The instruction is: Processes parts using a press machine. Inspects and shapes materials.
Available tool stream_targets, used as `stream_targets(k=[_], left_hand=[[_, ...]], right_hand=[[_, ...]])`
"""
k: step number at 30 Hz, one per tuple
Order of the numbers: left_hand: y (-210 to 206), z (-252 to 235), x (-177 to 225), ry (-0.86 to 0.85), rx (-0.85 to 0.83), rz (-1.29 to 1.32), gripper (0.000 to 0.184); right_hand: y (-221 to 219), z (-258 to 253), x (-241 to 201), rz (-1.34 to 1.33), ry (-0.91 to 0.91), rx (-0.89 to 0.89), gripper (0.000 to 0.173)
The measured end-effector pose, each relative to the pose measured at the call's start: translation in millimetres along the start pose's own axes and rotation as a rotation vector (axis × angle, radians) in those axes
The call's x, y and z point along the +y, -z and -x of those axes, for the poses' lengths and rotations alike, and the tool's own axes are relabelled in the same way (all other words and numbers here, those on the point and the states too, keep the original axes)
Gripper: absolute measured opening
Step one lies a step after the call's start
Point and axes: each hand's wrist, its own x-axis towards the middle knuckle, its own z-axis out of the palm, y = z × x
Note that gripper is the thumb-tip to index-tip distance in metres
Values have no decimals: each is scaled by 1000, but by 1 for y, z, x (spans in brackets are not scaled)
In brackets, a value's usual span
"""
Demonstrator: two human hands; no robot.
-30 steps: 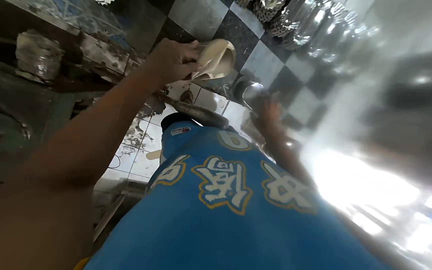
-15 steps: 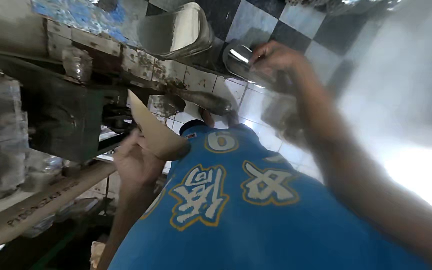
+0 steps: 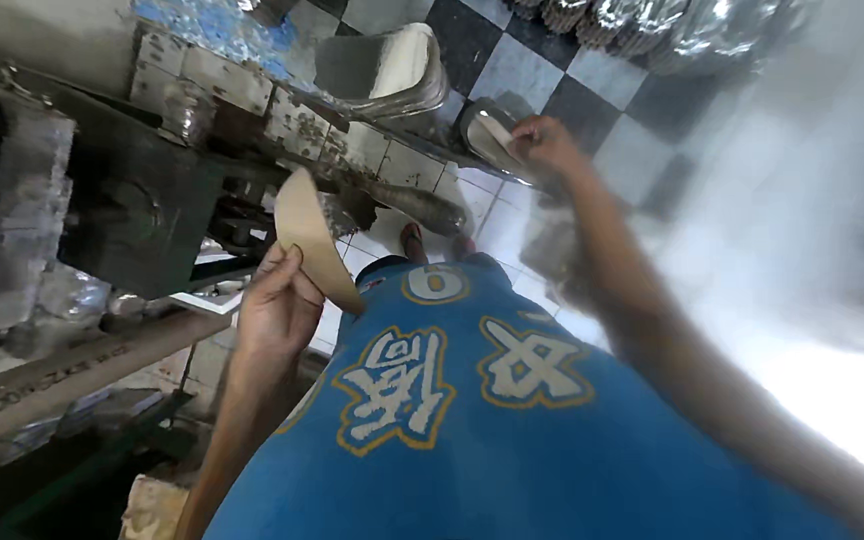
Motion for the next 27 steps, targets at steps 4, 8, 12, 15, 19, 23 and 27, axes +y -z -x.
stream_targets(k=[4, 8, 12, 15, 19, 23, 27], left_hand=[[10, 6, 14, -74, 108, 1, 25], [-6, -9, 50, -208, -127, -132, 25], [-45, -31, 40, -163, -331, -39, 33], [-22, -35, 46, -52, -296, 49, 32], [26, -47, 79, -77, -230, -63, 29], [80, -73, 127, -114, -273, -116, 27], [137, -94, 167, -164, -415, -80, 26]], right_hand=[[14, 44, -69, 317, -1, 409, 32], [19, 76, -150, -16, 326, 103, 38], [-25, 89, -230, -333, 351, -262, 69], [-39, 101, -237, -277, 292, -251, 55], [-53, 90, -278, -191, 239, -256, 22], [-102, 40, -354, -5, 229, -332, 28], [-131, -18, -422, -146, 249, -453, 20]])
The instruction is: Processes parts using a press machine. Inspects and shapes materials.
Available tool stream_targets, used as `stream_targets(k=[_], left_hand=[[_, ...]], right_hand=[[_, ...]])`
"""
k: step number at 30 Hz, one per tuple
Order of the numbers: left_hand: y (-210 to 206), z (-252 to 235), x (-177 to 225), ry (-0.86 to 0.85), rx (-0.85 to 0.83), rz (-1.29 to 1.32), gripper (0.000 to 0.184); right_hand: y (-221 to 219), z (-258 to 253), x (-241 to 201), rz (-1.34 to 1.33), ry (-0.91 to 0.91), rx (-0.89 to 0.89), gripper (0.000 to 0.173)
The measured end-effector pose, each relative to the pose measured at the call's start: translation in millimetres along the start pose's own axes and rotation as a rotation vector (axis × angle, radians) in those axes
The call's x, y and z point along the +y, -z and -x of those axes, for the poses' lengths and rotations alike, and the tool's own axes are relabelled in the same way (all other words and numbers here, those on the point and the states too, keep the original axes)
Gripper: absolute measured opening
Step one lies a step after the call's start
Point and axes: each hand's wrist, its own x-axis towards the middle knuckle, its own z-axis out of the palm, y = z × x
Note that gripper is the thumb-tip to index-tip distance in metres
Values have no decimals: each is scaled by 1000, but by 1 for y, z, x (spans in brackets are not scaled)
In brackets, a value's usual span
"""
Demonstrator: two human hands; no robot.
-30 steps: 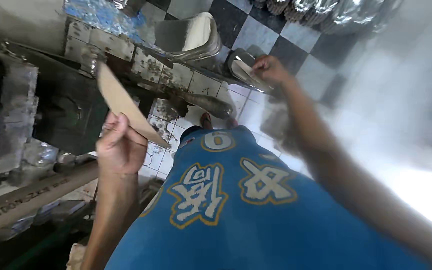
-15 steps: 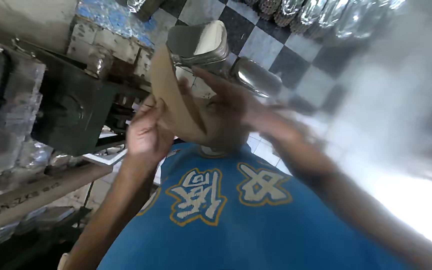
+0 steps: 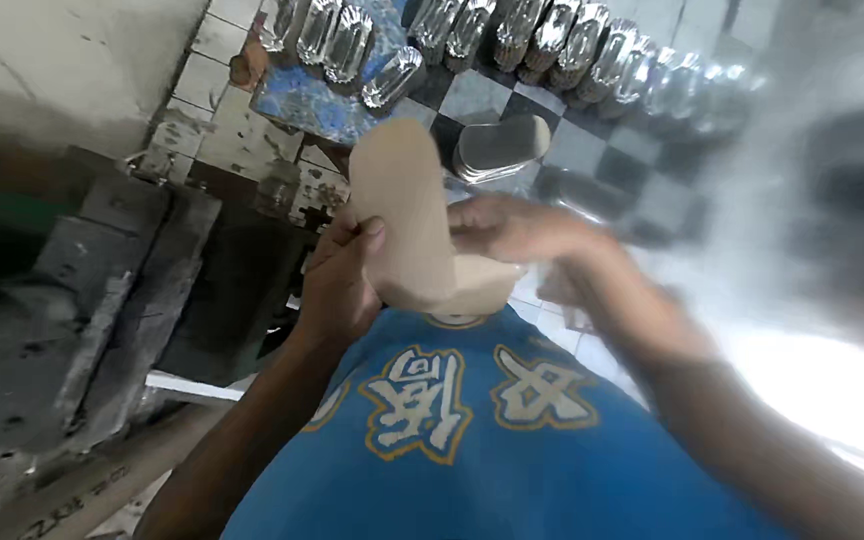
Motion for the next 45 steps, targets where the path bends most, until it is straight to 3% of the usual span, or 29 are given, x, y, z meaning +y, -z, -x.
stream_targets(k=[2, 4, 7, 9, 11, 14, 17, 20, 23, 25, 27, 28, 29, 31, 32, 33, 34, 35, 36, 37, 39, 42, 45], left_hand=[[28, 1, 18, -34, -26, -83, 26], [67, 2, 33, -108, -68, -118, 27], [116, 10, 38, -132, -18, -33, 27], [118, 27, 30, -12, 86, -2, 28], [113, 40, 15, 70, 116, 49, 30], [110, 29, 9, -7, 78, 83, 28], [79, 2, 5, -121, 92, 23, 32], [28, -12, -6, -109, 174, -52, 38], [-14, -16, -24, -142, 149, -129, 29], [-39, -22, -44, -151, 117, -146, 25], [-72, -30, -68, -119, 57, -195, 24], [-91, -32, -83, -111, 19, -233, 30], [-107, -35, -100, -119, -31, -256, 48], [-132, -54, -148, -30, -167, -22, 78], [-143, -67, -175, 52, -200, 45, 83], [-150, -80, -205, 142, -200, 4, 72], [-151, -95, -239, 235, -206, -191, 54], [-150, -110, -277, 312, -276, -489, 52], [-147, -126, -318, 374, -358, -804, 53], [-137, -143, -359, 351, -550, -1103, 59], [-114, -170, -438, 239, -763, -1448, 74], [-113, -184, -490, 173, -624, -1506, 70], [-126, -189, -500, 261, -584, -1621, 74]], right_hand=[[-12, -28, -19, -61, 0, -34, 21], [-18, -39, -22, -82, 23, 44, 21], [-41, -35, -7, -160, 9, 464, 20], [-69, -35, 4, -301, -26, 657, 21], [-91, -31, 8, -421, -69, 678, 20], [-85, -32, 9, -396, -25, 763, 19], [-70, -43, 6, -347, 89, 809, 20], [-63, -40, 3, -424, 156, 751, 21], [-40, -8, 19, -523, 154, 573, 17], [-18, 24, 38, -491, 184, 475, 24], [0, 53, 65, -417, 267, 501, 25], [7, 69, 79, -372, 295, 515, 18], [13, 85, 92, -344, 323, 506, 21], [9, 104, 126, -357, 408, 545, 18], [4, 111, 149, -382, 438, 596, 17], [-5, 118, 179, -399, 424, 704, 17], [-15, 132, 213, -376, 309, 803, 18], [-26, 158, 247, -303, 79, 831, 24], [-44, 188, 283, -207, -167, 816, 32], [-72, 221, 324, -121, -390, 762, 35], [-138, 304, 382, -96, -762, 692, 30], [-225, 427, 370, -338, -1299, 604, 36], [-276, 493, 341, -500, -1513, 654, 39]])
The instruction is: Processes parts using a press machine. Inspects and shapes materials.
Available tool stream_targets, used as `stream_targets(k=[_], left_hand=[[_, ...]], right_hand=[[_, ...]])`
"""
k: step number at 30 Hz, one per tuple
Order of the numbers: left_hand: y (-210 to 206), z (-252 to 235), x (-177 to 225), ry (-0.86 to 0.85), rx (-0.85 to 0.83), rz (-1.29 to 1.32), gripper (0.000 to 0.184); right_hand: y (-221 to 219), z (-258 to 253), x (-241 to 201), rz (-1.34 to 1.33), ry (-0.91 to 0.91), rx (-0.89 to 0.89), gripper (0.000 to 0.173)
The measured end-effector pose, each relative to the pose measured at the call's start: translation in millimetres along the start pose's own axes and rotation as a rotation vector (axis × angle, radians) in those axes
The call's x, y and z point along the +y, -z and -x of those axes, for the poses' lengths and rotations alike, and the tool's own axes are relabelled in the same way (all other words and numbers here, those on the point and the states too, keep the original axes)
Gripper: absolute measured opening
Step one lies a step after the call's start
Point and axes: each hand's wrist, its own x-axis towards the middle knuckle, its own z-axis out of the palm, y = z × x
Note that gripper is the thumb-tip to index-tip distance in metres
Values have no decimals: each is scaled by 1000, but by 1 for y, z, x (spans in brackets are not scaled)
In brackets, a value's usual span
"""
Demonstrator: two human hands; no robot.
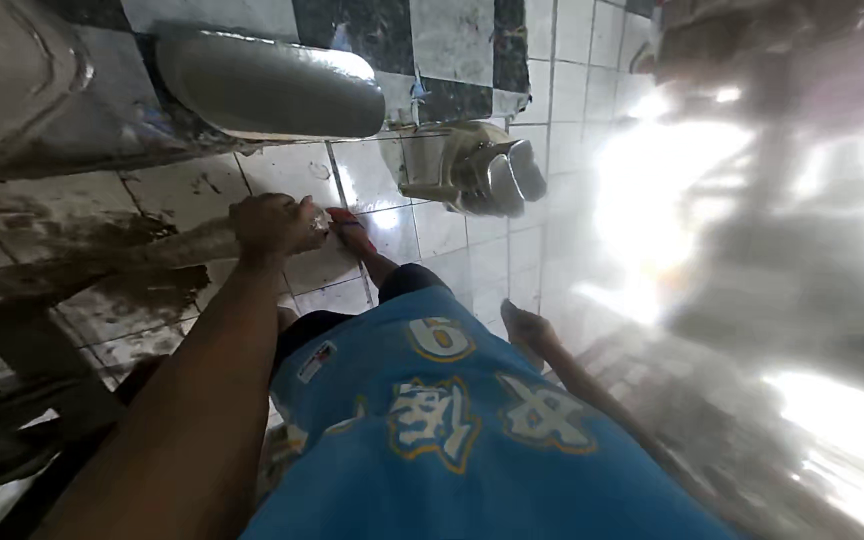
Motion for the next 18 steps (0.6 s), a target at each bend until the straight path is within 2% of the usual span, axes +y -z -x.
stream_targets(k=[2, 3, 5, 7, 9, 11, 13, 14, 16, 18], left_hand=[[15, 4, 7, 65, -104, -29, 74], [28, 9, 11, 88, -145, -5, 72], [57, 25, 9, 94, -148, 71, 65], [99, 62, 5, 82, -76, 123, 59], [162, 112, -2, 150, 64, 194, 55], [229, 167, -24, 293, 263, 342, 51], [278, 224, -61, 422, 619, 589, 51], [299, 250, -84, 426, 795, 702, 47], [340, 292, -134, 402, 1034, 792, 41], [381, 326, -162, 463, 1162, 895, 32]], right_hand=[[-1, 0, 11, -21, 5, -3, 38], [1, -8, 0, -15, 23, -12, 37], [10, -26, -48, 8, 94, -18, 33], [10, -52, -88, 70, 216, -2, 30], [9, -76, -139, 139, 432, 26, 29], [5, -74, -197, 160, 695, 51, 29], [-5, -61, -244, 140, 906, 40, 26], [-13, -54, -262, 131, 971, 14, 25], [-22, -11, -289, 163, 1037, -38, 25], [-23, 80, -316, 336, 983, -23, 25]])
